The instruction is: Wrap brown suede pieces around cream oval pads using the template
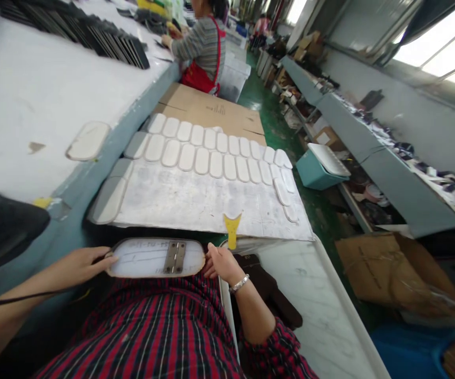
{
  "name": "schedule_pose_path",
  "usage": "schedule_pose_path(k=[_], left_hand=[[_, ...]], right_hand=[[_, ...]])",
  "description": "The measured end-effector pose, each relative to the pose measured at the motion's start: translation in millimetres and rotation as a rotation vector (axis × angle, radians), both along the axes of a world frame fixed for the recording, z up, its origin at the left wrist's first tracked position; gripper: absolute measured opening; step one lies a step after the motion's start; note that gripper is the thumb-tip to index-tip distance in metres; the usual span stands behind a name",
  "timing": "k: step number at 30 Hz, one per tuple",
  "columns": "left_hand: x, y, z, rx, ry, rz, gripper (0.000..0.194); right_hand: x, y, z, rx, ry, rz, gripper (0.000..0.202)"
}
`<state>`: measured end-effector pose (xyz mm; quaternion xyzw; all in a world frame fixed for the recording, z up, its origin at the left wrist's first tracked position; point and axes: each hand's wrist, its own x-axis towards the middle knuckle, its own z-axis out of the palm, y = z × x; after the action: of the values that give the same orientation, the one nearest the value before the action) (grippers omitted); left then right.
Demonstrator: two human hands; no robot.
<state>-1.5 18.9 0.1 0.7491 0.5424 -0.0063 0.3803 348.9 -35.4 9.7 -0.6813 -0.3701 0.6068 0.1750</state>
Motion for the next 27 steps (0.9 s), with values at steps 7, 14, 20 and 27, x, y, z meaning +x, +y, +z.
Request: schedule_pose_path(k=[7,14,20,27], left_hand=[[1,-2,7.1,-0.008,0.063,-0.030,0.041],[4,-2,2.6,0.016,0.034,-0.038,0.042],[3,-12,-3.1,0.022,0.037,0.024,0.041],[9,-14,-2.8,0.058,0.090,0.028,0.041]], right_hand=[[-1,-7,3.0,0.112,-0.144,0.212,0.046],[-13,-14,17.2,0.298,-0.565,0.398,0.031],[-23,-10,24.5,0.343,-0.771,0.465,0.032],[-18,-3,24.1,0.316,-0.739,0.483,0.031]])
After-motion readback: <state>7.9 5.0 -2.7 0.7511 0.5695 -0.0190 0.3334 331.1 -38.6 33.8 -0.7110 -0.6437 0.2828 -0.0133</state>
